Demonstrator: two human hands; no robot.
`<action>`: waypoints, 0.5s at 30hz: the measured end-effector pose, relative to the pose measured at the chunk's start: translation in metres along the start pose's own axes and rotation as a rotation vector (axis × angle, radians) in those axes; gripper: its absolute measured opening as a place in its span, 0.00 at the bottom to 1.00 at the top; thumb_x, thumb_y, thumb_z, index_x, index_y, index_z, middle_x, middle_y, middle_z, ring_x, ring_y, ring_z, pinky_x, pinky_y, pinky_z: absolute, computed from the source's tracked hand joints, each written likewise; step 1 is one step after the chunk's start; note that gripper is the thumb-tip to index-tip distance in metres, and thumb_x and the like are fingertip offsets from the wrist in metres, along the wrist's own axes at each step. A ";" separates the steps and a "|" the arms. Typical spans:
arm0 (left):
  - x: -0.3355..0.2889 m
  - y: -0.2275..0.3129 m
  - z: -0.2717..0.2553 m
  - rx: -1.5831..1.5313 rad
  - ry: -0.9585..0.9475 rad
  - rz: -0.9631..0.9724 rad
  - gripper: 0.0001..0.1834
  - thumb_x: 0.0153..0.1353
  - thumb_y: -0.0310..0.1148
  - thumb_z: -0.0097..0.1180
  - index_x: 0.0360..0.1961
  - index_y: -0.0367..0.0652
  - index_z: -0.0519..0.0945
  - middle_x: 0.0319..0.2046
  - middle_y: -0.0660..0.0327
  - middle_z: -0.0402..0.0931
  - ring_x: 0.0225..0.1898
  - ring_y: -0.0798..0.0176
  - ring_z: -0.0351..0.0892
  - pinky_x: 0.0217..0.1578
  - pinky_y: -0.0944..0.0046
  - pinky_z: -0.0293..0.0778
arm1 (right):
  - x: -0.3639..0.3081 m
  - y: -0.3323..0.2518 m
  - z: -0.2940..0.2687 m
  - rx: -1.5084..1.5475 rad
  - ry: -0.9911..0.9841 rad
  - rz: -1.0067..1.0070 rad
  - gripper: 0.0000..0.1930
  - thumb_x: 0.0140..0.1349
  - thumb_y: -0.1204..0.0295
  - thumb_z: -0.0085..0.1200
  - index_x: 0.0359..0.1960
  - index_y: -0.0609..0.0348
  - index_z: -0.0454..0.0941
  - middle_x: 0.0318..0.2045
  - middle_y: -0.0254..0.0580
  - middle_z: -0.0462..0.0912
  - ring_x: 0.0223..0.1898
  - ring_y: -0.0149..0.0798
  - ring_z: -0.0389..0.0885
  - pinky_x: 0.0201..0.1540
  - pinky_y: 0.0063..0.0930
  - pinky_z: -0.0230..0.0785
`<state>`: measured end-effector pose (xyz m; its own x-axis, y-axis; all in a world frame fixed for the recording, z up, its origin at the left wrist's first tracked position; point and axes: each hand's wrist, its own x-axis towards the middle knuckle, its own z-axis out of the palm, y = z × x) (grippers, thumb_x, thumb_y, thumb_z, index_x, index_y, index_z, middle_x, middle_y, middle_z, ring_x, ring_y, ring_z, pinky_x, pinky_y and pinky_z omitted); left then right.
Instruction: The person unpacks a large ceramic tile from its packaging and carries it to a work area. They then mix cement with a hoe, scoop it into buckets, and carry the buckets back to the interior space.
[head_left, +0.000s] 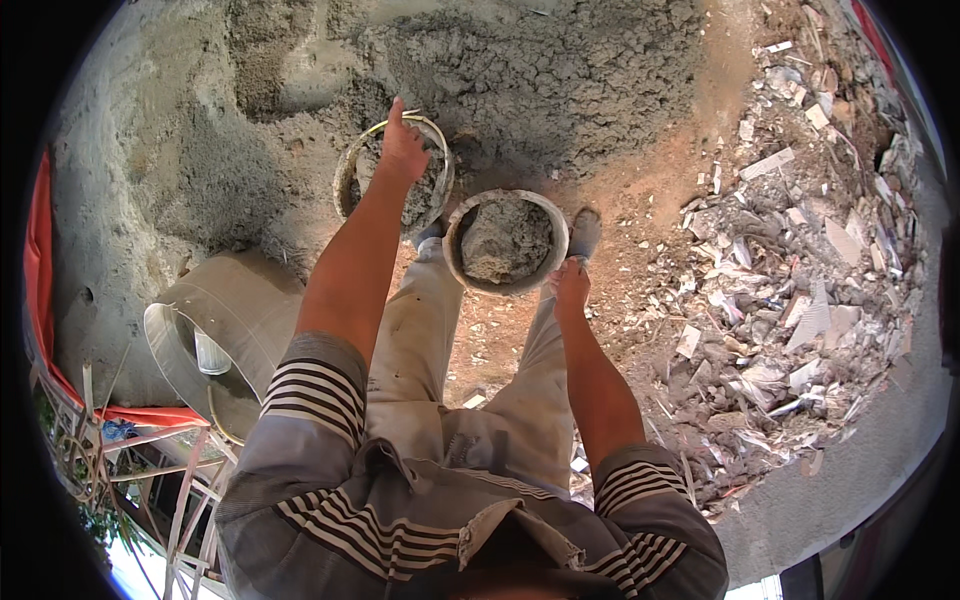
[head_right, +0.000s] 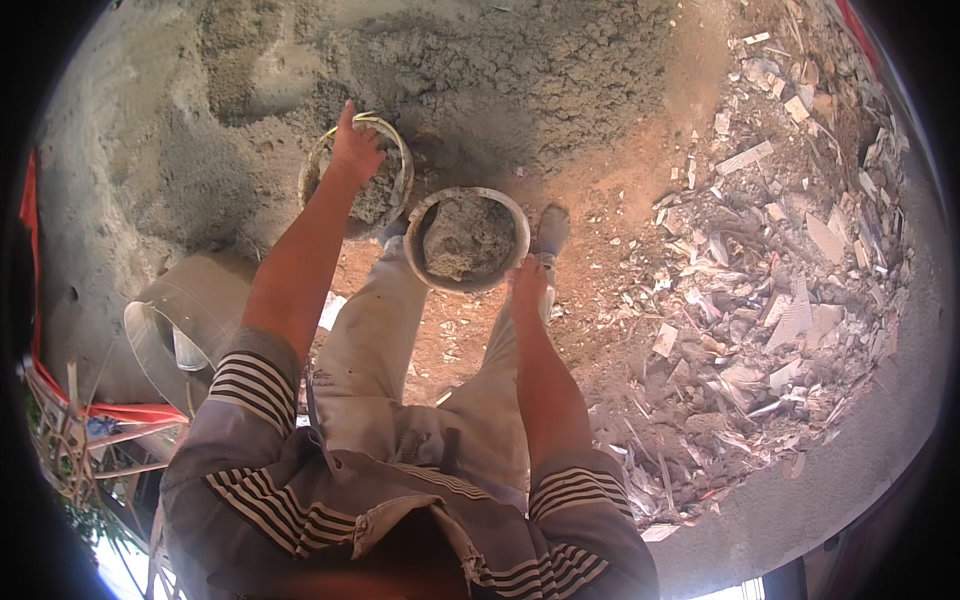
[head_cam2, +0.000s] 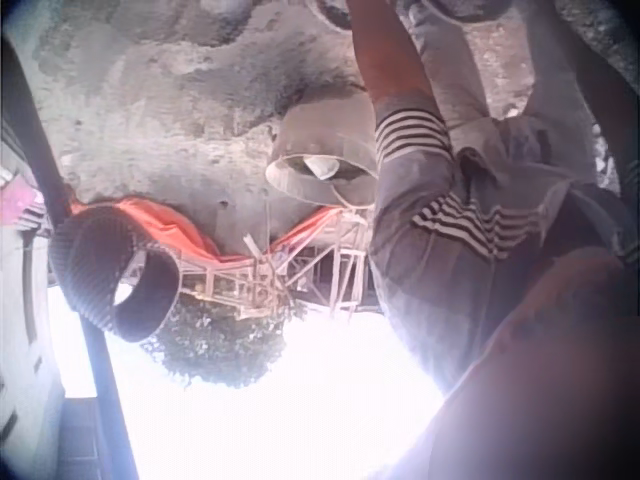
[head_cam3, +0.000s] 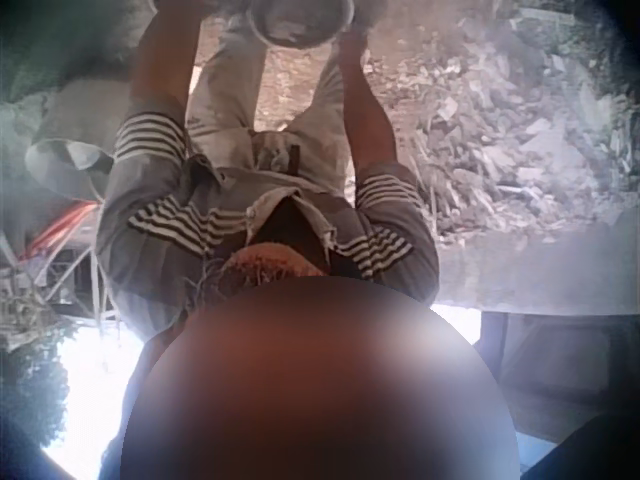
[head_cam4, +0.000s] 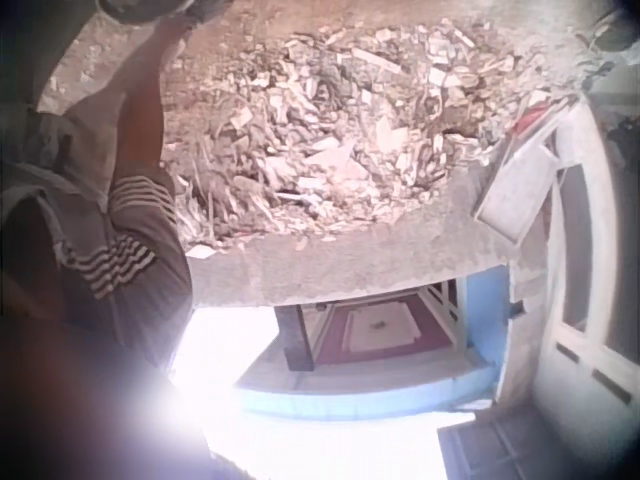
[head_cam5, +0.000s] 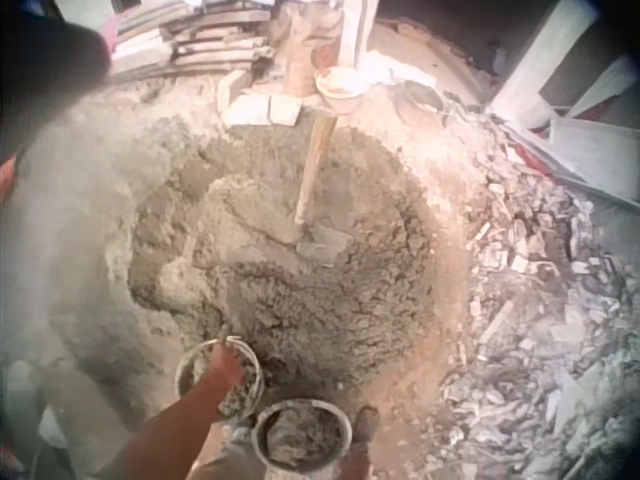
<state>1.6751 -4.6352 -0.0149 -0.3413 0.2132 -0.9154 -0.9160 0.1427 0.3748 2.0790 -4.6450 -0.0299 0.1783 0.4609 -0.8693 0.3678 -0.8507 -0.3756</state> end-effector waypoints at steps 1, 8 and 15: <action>0.006 0.001 -0.002 -0.073 -0.029 -0.032 0.53 0.56 0.65 0.43 0.67 0.33 0.39 0.68 0.44 0.39 0.70 0.49 0.34 0.66 0.48 0.30 | -0.013 0.002 0.002 0.058 -0.013 0.021 0.18 0.64 0.58 0.44 0.37 0.64 0.73 0.25 0.41 0.77 0.28 0.35 0.77 0.29 0.27 0.66; -0.013 -0.010 -0.051 -0.329 0.093 0.046 0.21 0.64 0.50 0.44 0.28 0.41 0.68 0.20 0.60 0.65 0.27 0.57 0.68 0.40 0.51 0.71 | -0.085 -0.020 0.035 -0.029 -0.106 -0.126 0.21 0.67 0.56 0.38 0.35 0.65 0.74 0.23 0.37 0.76 0.22 0.33 0.77 0.25 0.25 0.67; -0.070 -0.034 -0.125 -0.368 0.305 -0.012 0.23 0.68 0.48 0.35 0.22 0.42 0.66 0.19 0.58 0.68 0.28 0.55 0.72 0.38 0.53 0.72 | -0.082 -0.027 0.045 0.068 -0.148 -0.136 0.22 0.67 0.55 0.40 0.32 0.64 0.74 0.23 0.37 0.76 0.22 0.31 0.76 0.24 0.23 0.66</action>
<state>1.7035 -4.7756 0.0180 -0.3257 -0.0872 -0.9414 -0.9154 -0.2202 0.3371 2.0134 -4.6715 0.0368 -0.0061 0.5346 -0.8451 0.3163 -0.8007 -0.5088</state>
